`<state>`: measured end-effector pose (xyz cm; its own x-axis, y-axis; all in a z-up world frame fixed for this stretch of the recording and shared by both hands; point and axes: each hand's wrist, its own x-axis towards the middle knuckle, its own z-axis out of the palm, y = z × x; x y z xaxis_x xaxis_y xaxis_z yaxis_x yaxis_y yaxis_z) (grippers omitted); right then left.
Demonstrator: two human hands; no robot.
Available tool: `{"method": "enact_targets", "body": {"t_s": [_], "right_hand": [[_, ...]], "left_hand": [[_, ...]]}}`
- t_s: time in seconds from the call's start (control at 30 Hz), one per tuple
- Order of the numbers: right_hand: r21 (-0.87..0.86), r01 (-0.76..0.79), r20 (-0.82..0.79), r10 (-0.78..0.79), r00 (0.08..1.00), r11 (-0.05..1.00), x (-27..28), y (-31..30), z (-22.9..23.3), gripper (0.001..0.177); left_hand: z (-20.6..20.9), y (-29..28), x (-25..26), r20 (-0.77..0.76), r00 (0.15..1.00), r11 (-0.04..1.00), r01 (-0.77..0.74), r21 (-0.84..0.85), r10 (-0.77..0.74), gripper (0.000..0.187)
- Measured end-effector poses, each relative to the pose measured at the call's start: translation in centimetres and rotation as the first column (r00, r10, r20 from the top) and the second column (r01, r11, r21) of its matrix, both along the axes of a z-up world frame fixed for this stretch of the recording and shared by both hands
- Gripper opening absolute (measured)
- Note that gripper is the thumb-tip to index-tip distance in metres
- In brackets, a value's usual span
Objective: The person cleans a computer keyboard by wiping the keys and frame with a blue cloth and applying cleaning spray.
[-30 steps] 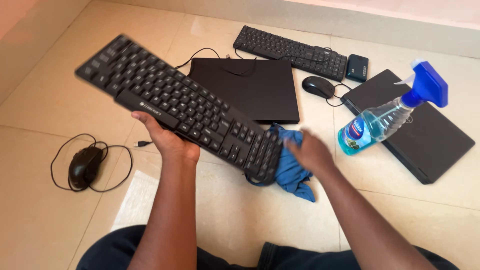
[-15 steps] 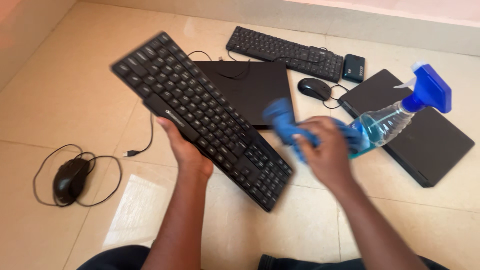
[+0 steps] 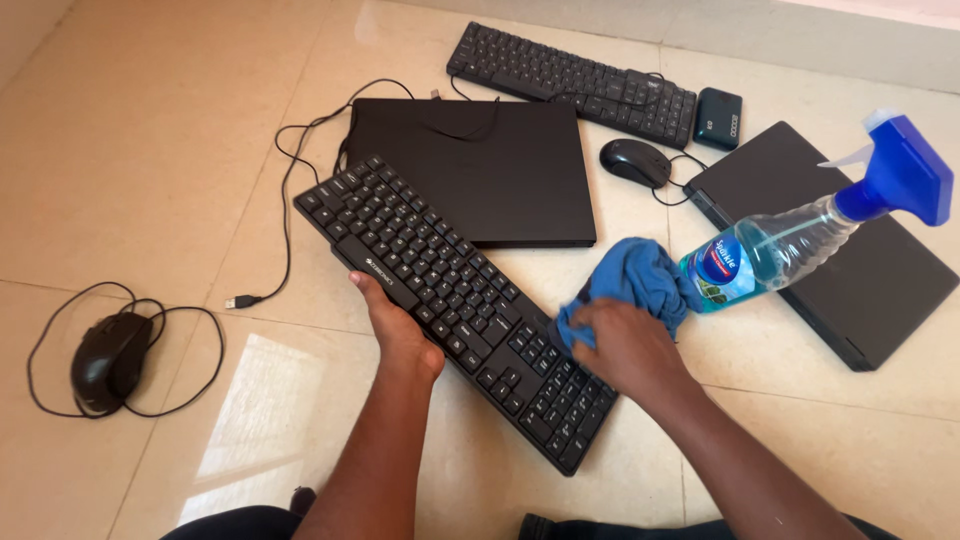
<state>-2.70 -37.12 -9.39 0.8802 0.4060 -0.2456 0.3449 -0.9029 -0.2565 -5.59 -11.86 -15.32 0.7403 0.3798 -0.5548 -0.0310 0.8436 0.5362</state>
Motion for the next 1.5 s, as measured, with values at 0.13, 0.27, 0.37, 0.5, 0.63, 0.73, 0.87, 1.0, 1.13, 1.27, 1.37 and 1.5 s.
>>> {"method": "enact_targets", "body": {"t_s": [0.13,0.27,0.37,0.5,0.63,0.73,0.87,1.0,1.13,1.27,1.37,1.5], "right_hand": [[0.319,-0.094,0.165,0.042,0.985,0.943,0.6,3.4,-0.1,0.025],[0.309,-0.176,0.189,0.121,0.975,0.935,1.5,4.8,-0.5,0.023],[0.212,-0.151,0.206,0.107,0.973,0.965,2.5,2.7,-0.4,0.022],[0.293,0.116,0.132,-0.161,0.978,0.949,1.9,0.2,-0.9,0.021],[0.549,0.008,0.255,-0.177,0.951,0.836,1.3,-0.6,-1.7,0.019],[0.631,0.091,0.159,-0.243,0.957,0.771,0.6,-1.0,-1.2,0.021],[0.430,0.466,-0.171,-0.436,0.883,0.773,-0.8,-0.3,-0.1,0.026],[0.650,-0.080,0.330,-0.186,0.925,0.755,-1.1,-0.2,-1.8,0.020],[0.519,-0.166,0.348,-0.030,0.937,0.838,-1.1,0.7,-2.9,0.026],[0.370,-0.301,0.374,0.156,0.914,0.879,-1.4,2.1,-2.4,0.042],[0.227,-0.298,0.374,0.199,0.906,0.927,-1.5,2.0,-2.0,0.044],[0.129,-0.196,0.356,0.139,0.924,0.972,-1.5,1.3,-2.0,0.048]], "left_hand": [[-0.6,-0.1,0.1,-0.005,1.000,1.000,-0.010,0.019,0.010,0.094],[-0.4,0.4,0.1,-0.057,0.995,0.996,-0.082,-0.035,0.080,0.094],[-0.1,0.4,-0.1,-0.020,0.991,0.991,-0.131,-0.026,0.130,0.095],[0.5,-1.1,-0.8,0.012,0.976,0.972,-0.214,-0.094,0.216,0.096],[2.0,-1.8,-2.0,-0.252,0.917,0.948,-0.317,0.009,0.309,0.095],[2.7,-2.6,-2.5,-0.441,0.832,0.942,-0.298,0.156,0.337,0.089],[4.0,-3.6,-3.7,-0.586,0.779,0.959,-0.067,0.276,0.223,0.085],[4.4,-4.1,-4.3,-0.755,0.653,0.896,0.295,0.333,0.066,0.074],[2.4,-5.1,-4.9,-0.685,0.728,0.928,0.246,0.279,0.013,0.064],[1.4,-6.1,-6.3,-0.688,0.724,0.930,0.289,0.229,-0.056,0.057],[2.7,-5.7,-7.7,-0.782,0.557,0.724,0.657,0.210,-0.279,0.063],[5.2,-5.8,-7.1,-0.911,0.400,-0.369,0.866,0.339,0.103,0.071]]}}
